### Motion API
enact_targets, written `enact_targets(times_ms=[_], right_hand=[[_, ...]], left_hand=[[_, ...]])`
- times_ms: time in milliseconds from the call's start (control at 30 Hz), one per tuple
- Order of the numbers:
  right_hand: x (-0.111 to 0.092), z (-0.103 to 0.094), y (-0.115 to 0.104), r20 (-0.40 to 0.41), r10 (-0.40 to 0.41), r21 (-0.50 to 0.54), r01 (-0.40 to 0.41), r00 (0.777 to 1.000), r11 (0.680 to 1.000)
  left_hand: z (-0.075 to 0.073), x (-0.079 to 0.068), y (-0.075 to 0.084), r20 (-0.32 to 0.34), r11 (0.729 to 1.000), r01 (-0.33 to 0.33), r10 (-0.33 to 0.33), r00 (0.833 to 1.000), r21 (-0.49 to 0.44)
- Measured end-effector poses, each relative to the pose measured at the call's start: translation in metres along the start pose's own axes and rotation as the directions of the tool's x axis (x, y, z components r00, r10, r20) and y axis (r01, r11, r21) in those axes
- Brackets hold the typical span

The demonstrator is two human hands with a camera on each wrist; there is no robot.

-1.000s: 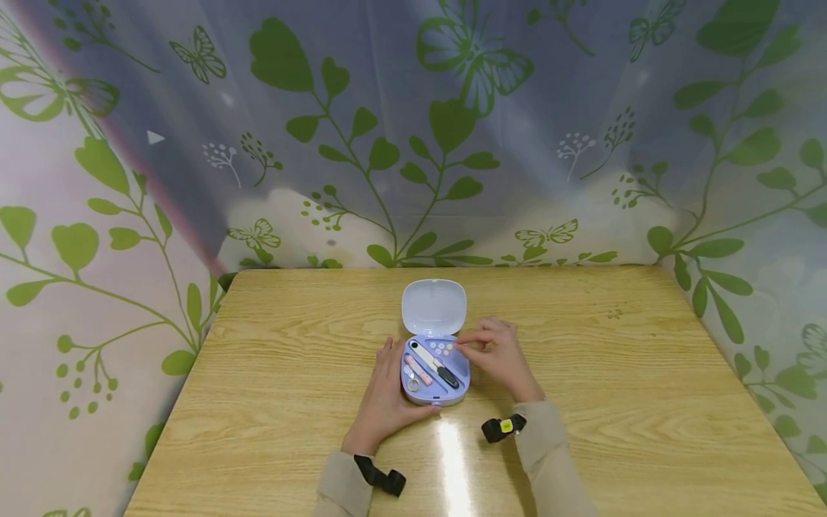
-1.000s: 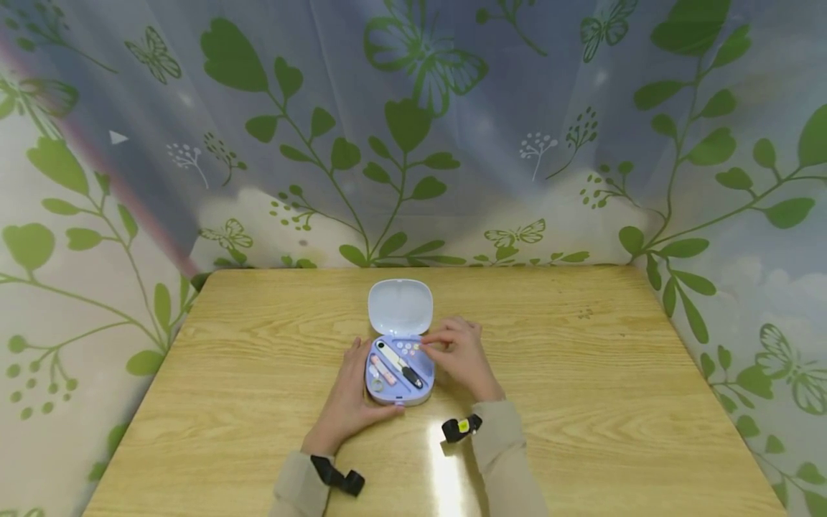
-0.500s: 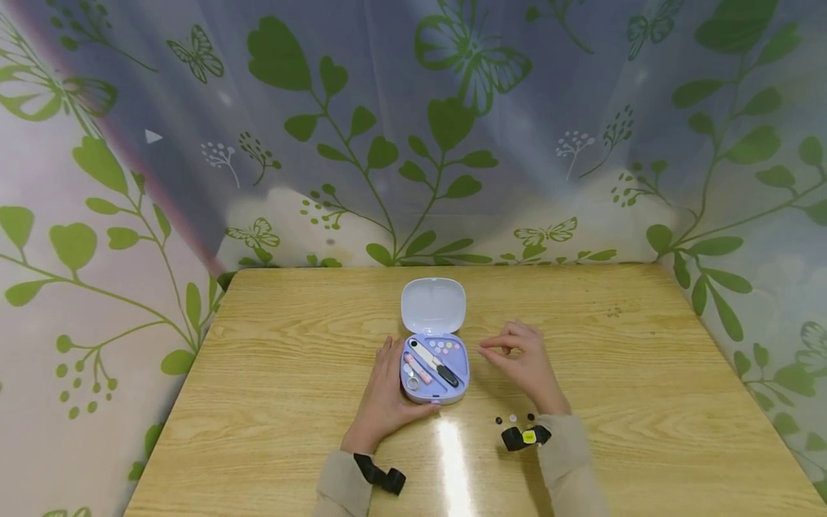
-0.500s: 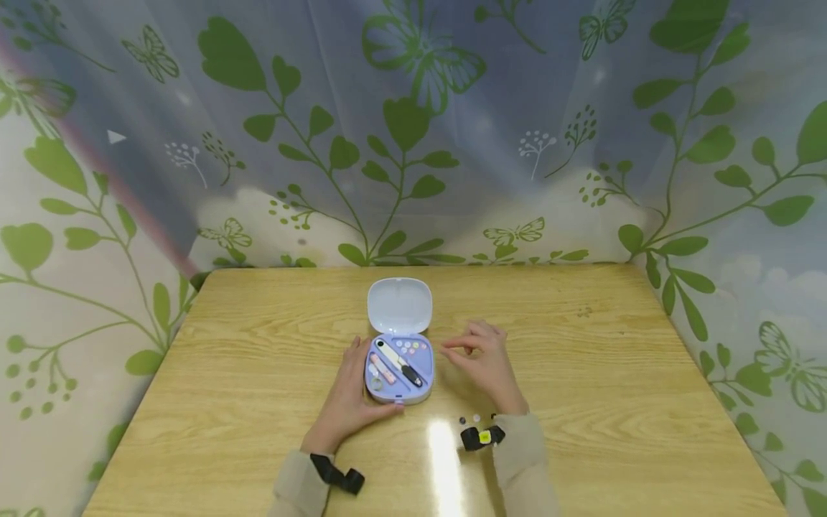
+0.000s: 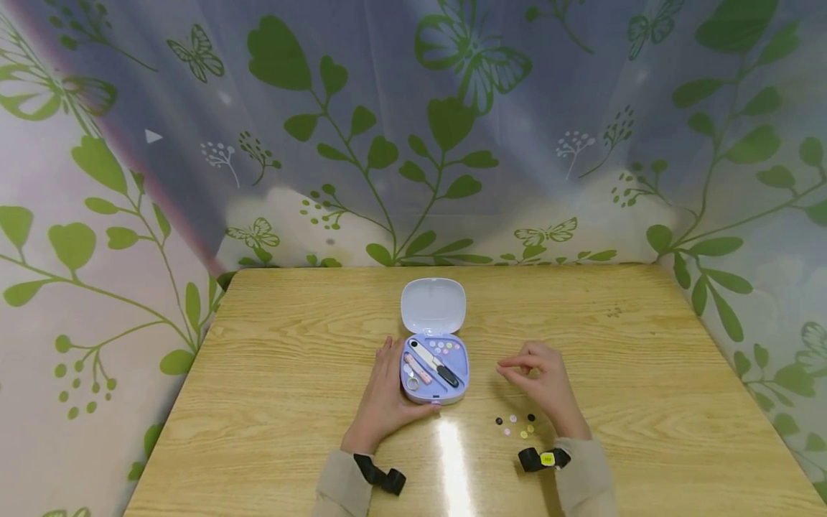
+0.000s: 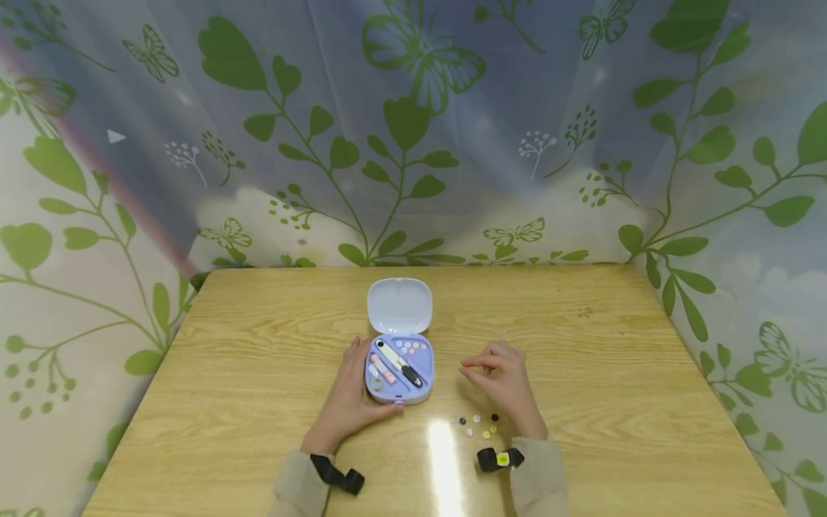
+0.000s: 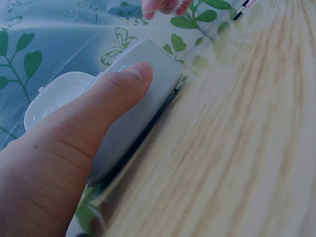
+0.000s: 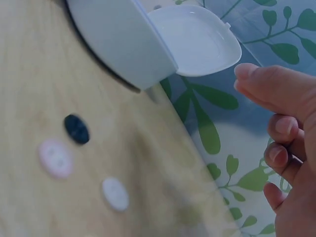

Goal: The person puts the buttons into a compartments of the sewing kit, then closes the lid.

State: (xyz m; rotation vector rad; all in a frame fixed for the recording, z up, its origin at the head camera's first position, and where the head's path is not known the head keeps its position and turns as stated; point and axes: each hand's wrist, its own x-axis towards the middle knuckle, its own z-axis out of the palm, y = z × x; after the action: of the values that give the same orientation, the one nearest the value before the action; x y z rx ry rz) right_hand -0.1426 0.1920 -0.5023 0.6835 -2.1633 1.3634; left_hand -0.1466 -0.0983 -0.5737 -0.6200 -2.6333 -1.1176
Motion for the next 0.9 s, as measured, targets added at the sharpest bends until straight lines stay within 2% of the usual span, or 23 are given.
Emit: enact_targets(times_ms=[100,233,400,467,700,900], right_hand=[[-0.006,-0.004,-0.003,0.023,0.014,0.003,-0.014,1.000,1.000],[-0.017,-0.009,-0.003,0.072,0.113,0.011,-0.114,0.991,0.993],[-0.028,-0.016,-0.003,0.142,0.293,0.006,-0.297,0.946,0.955],[-0.031,-0.018,-0.003,0.167,0.335,-0.004,-0.339,0.927,0.941],[-0.039,-0.023,0.001,0.242,0.374,-0.018,-0.381,0.895,0.924],[-0.055,-0.023,0.026,0.296,0.373,-0.024,-0.383,0.880,0.923]], left_hand=[[0.000,0.000,0.001,-0.001,1.000,-0.003,0.003,1.000,-0.006],[0.001,0.000,-0.001,-0.006,1.000,-0.011,0.011,1.000,-0.007],[0.002,0.000,-0.003,-0.019,1.000,-0.022,0.022,1.000,0.007],[0.002,0.001,-0.003,-0.017,1.000,-0.020,0.021,1.000,0.010],[0.001,0.000,-0.003,-0.006,1.000,-0.006,0.006,1.000,0.004],[0.001,0.000,-0.003,-0.002,1.000,-0.005,0.005,1.000,0.002]])
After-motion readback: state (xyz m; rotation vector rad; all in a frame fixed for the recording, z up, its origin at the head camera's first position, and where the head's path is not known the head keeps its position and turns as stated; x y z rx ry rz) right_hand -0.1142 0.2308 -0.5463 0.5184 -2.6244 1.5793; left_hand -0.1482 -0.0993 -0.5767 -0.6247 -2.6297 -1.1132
